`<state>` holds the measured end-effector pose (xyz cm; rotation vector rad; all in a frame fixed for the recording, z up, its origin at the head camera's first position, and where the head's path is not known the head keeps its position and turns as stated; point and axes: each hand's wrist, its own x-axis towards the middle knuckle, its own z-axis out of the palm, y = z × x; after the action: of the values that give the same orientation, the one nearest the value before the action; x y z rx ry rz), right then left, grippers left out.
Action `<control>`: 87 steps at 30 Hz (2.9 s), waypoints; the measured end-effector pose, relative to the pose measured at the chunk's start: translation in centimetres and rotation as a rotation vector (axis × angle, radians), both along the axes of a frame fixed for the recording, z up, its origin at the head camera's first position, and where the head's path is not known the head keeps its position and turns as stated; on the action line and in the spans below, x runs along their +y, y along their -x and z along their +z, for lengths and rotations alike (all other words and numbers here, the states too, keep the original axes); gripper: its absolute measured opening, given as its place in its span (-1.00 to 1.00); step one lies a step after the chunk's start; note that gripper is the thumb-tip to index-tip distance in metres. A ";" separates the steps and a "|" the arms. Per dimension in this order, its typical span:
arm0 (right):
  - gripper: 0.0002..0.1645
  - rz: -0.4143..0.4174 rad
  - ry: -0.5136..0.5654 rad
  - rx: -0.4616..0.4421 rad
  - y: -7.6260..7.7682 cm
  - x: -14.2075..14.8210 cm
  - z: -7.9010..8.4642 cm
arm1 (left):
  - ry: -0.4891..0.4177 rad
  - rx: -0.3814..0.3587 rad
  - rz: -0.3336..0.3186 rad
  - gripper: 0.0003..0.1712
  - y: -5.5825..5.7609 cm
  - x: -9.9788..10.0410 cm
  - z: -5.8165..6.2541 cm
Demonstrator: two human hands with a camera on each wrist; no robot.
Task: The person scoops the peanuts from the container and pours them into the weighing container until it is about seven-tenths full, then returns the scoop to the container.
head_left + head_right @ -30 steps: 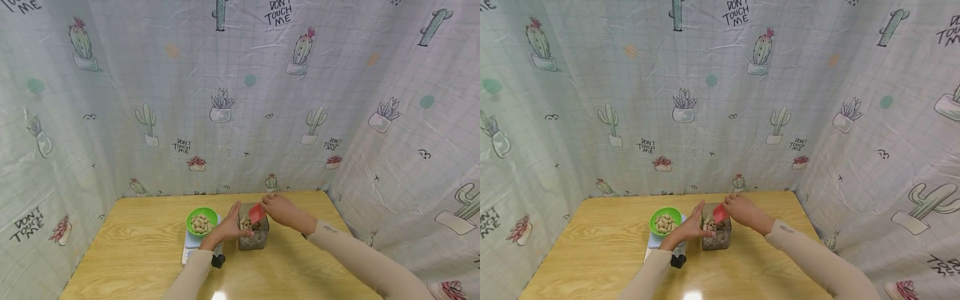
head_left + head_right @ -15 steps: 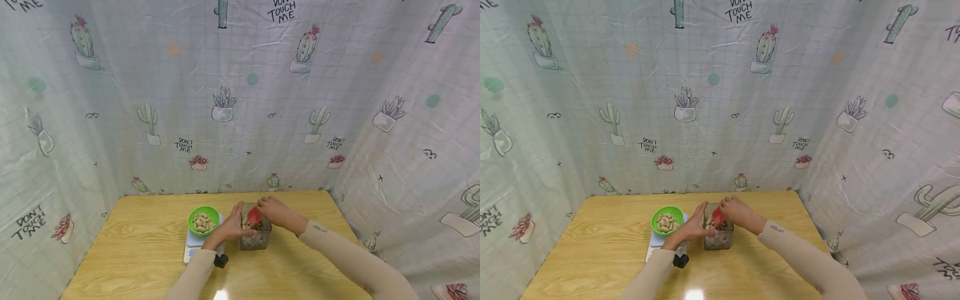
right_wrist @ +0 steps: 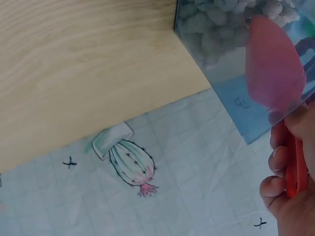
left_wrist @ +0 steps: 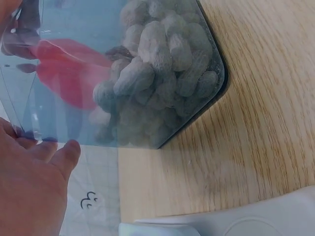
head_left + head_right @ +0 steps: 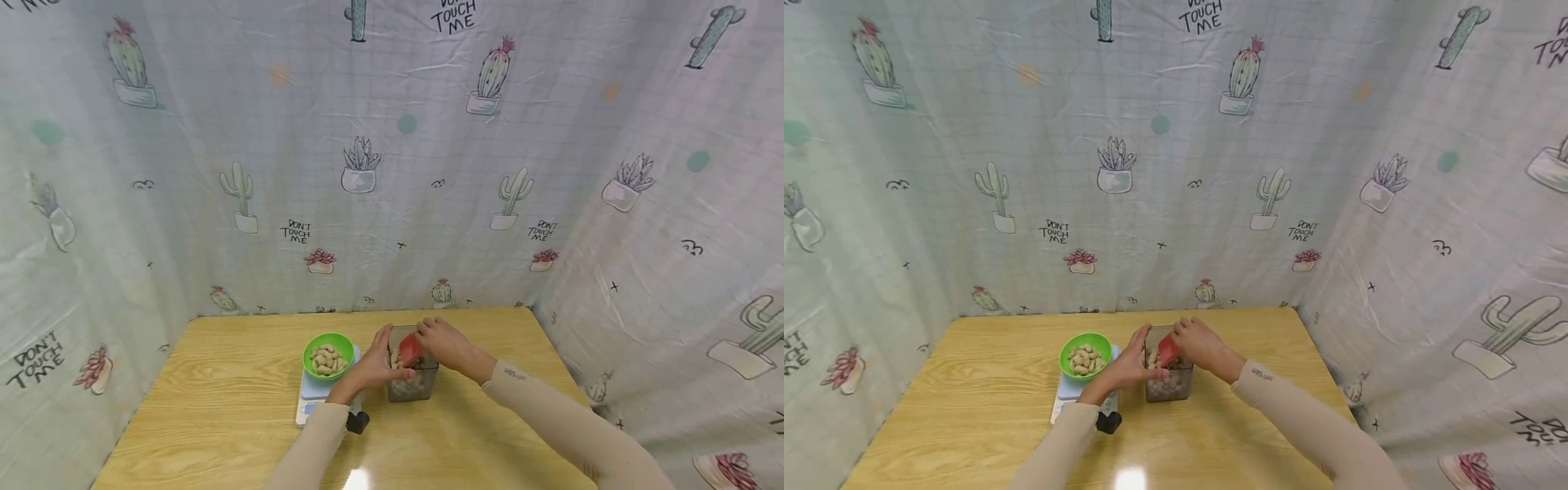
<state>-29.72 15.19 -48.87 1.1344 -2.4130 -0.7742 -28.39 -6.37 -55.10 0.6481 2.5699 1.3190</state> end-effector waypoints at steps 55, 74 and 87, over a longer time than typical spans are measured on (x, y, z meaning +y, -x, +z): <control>-0.68 0.073 0.740 -0.588 -2.0 4.6 -1.9 | -0.015 -0.029 -0.019 0.41 -0.6 -0.6 0.1; -0.70 0.005 0.985 -0.648 -3.5 5.2 -3.2 | -0.004 -0.019 -0.027 0.39 -1.2 -1.0 0.1; -0.73 0.010 1.029 -0.565 -4.2 5.3 -2.3 | 0.011 -0.022 -0.020 0.39 -1.4 -1.1 0.1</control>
<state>-25.48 20.46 -51.19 0.9464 -2.6048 0.8607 -26.97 -7.50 -55.01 0.6523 2.5452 1.2973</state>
